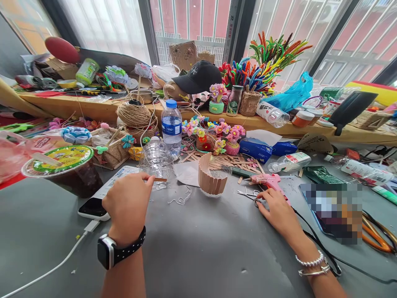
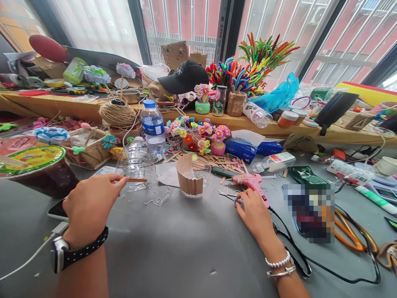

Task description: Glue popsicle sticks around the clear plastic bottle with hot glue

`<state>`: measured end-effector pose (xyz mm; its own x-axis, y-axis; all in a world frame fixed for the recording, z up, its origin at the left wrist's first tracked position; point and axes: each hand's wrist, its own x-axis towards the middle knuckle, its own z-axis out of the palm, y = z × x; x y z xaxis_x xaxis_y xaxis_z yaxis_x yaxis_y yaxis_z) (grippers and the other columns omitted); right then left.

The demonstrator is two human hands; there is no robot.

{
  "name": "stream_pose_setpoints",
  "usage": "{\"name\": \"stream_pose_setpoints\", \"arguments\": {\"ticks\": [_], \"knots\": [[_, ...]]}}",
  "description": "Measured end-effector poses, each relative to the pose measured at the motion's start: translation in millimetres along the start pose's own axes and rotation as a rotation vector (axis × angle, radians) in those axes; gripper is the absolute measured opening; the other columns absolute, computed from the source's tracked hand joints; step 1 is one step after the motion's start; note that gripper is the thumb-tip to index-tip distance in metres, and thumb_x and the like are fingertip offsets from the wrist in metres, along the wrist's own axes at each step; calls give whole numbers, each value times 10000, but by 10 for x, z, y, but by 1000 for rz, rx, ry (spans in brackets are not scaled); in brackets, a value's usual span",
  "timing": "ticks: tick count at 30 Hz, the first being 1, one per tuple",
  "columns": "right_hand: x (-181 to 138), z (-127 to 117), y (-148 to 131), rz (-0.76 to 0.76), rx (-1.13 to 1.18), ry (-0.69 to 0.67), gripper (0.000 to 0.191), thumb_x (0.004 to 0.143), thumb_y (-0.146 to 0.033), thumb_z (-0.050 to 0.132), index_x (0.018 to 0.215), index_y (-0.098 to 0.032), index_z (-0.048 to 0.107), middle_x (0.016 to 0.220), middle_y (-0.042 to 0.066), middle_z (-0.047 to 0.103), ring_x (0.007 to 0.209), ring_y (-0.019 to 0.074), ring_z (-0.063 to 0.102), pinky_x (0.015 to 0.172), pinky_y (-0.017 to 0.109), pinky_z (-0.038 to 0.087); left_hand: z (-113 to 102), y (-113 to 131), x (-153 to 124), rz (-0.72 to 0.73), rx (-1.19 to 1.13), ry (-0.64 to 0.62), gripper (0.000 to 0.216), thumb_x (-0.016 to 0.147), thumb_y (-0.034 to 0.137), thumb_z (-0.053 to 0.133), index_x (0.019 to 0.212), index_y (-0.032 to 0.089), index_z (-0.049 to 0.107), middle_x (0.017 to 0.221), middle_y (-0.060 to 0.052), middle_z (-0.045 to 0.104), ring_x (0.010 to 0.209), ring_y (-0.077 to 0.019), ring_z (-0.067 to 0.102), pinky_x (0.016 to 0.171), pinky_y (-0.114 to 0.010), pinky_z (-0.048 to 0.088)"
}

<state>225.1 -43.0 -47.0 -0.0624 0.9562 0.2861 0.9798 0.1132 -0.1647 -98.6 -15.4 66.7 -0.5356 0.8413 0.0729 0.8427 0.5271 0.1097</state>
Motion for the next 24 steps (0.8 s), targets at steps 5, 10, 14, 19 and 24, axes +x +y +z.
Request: {"name": "stream_pose_setpoints", "arguments": {"ticks": [5, 10, 14, 19, 24], "knots": [[3, -11, -2, 14, -10, -6, 177, 747, -257, 480, 885, -175, 557, 857, 59, 560, 852, 221, 511, 701, 331, 414, -21, -28, 12, 18, 3, -100, 344, 793, 385, 355, 896, 262, 659, 850, -109, 643, 770, -318, 589, 519, -332, 395], [8, -15, -19, 43, -27, -44, 181, 744, -255, 477, 887, -172, 551, 871, 55, 559, 866, 217, 502, 703, 322, 403, -54, -67, -7, 90, -21, -213, 284, 751, 320, 399, 784, 211, 659, 785, -122, 643, 700, -292, 584, 513, -330, 357], [14, -41, -52, 70, -44, -93, 171, 735, -256, 474, 864, -168, 544, 868, 56, 555, 874, 217, 496, 708, 322, 393, -76, -79, -25, 132, -33, -264, 237, 717, 295, 426, 660, 197, 634, 705, -109, 632, 613, -260, 572, 490, -317, 332], [-7, -100, -162, 138, -63, -188, 132, 715, -286, 466, 773, -176, 510, 830, 50, 549, 837, 207, 506, 611, 292, 370, -155, -124, -85, 80, -62, -113, 267, 727, 388, 392, 699, 242, 613, 676, -81, 611, 576, -249, 532, 461, -301, 309], [-17, -142, -281, 192, -86, -268, 102, 705, -275, 444, 686, -183, 481, 782, 43, 563, 760, 191, 524, 529, 263, 313, -187, -172, -159, 173, -453, 40, 262, 721, 438, 427, 678, 222, 569, 558, -3, 549, 517, -156, 482, 484, -252, 320]]}}
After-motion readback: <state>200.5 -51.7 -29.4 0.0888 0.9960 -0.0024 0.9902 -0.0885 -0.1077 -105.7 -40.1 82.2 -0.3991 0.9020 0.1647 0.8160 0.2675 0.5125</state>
